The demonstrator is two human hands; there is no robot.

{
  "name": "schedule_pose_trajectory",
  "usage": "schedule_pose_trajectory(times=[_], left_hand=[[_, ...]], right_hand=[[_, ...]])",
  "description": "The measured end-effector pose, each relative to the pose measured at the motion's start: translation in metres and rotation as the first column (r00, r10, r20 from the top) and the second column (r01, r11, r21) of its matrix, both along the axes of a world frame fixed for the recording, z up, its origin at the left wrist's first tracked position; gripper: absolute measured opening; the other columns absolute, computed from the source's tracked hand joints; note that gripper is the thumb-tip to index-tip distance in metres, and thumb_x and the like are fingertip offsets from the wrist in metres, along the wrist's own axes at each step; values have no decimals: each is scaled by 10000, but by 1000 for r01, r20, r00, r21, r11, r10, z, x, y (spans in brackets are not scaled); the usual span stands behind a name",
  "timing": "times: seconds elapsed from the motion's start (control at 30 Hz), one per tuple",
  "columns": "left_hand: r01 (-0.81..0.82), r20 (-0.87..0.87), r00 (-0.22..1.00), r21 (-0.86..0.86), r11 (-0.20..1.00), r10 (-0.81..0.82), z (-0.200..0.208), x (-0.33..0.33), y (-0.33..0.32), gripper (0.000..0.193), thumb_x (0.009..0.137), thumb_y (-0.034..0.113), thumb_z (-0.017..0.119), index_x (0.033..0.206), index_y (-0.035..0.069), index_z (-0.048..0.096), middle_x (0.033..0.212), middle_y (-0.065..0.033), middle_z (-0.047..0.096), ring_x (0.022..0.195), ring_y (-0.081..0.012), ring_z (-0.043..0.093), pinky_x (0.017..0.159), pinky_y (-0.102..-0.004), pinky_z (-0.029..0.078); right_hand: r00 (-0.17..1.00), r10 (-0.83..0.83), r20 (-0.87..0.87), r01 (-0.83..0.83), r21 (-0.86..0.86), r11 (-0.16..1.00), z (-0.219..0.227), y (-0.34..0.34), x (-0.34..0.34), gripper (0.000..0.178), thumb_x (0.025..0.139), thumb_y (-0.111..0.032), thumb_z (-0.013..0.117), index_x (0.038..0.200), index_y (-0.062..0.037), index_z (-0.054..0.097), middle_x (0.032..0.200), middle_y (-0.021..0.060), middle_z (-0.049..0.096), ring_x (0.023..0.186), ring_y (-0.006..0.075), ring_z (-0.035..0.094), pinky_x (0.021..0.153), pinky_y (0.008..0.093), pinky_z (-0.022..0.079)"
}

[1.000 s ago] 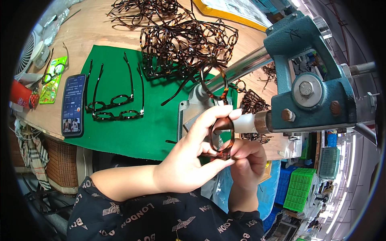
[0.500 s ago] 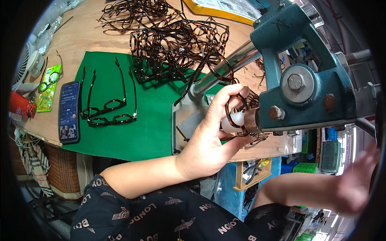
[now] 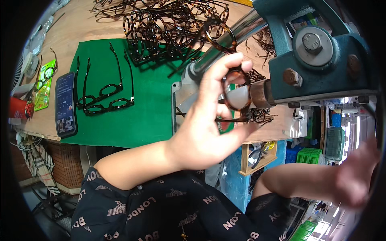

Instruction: The person repeatedly picks up tortoiseshell eyeglass frames and uses a rotating heating tool to warm the frame rims and temples. They then bend and shape the frames by hand, inspecting them between cycles. The process is repeated for multiple frames on a cluttered workbench.

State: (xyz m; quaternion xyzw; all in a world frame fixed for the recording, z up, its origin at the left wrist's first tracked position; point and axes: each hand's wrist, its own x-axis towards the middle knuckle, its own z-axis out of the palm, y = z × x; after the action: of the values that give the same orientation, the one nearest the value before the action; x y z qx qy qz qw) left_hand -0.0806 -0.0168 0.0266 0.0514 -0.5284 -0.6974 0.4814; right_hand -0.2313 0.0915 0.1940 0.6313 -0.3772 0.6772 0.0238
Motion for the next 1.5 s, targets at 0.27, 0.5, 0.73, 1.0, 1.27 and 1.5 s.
schedule_pose_trajectory(times=[0.27, 0.5, 0.73, 1.0, 1.27, 1.5], left_hand=[[-91, -31, 995, 112, 990, 95, -13, 65, -5, 702, 762, 6, 479, 1377, 27, 140, 1288, -222, 396, 732, -152, 529, 658, -213, 420], [-19, -51, 998, 338, 941, 39, -22, 70, 9, 670, 771, -30, 500, 1364, 56, 199, 1097, -169, 498, 701, -184, 609, 501, -214, 459], [396, -278, 908, 332, 856, -313, -21, 82, 13, 330, 765, -69, 543, 1041, 38, 397, 945, -122, 493, 866, -219, 554, 748, -305, 462], [687, -147, 725, 222, 692, -673, -18, 93, -4, 344, 840, 229, 550, 544, 55, 567, 770, -118, 582, 648, -201, 547, 581, -289, 433], [642, 127, 422, 657, 395, -898, -23, 76, 18, 191, 886, 107, 476, 1046, 19, 420, 598, -24, 537, 510, -78, 509, 436, -192, 350], [668, 169, 450, 588, 456, -877, -27, 77, 27, 140, 894, 111, 452, 999, 22, 427, 594, -26, 529, 516, -91, 499, 499, -218, 389]], right_hand=[[972, -186, -147, 210, 899, 385, -239, 28, -15, 78, 771, 10, 628, 840, 1, 595, 826, 54, 586, 743, 125, 560, 677, 238, 451], [898, -127, -421, 420, 737, 529, -267, 30, -13, 91, 749, 17, 630, 804, 0, 560, 760, 87, 542, 686, 188, 541, 617, 264, 441], [830, -65, -554, 502, 690, 521, -260, 21, -7, 110, 735, 9, 612, 801, -12, 525, 760, 125, 543, 736, 305, 518, 667, 369, 420], [770, 8, -638, 550, 670, 499, -254, 19, -9, 92, 768, -1, 568, 822, -7, 494, 782, 144, 518, 756, 324, 502, 694, 388, 413], [982, 79, -170, 64, 699, 712, -200, 4, 28, 72, 791, 15, 544, 834, -9, 493, 808, 132, 563, 739, 280, 559, 680, 350, 455], [946, 312, -82, -198, 618, 761, -189, -19, 51, 62, 794, -20, 567, 814, -10, 509, 810, 124, 575, 742, 281, 585, 661, 362, 479]])
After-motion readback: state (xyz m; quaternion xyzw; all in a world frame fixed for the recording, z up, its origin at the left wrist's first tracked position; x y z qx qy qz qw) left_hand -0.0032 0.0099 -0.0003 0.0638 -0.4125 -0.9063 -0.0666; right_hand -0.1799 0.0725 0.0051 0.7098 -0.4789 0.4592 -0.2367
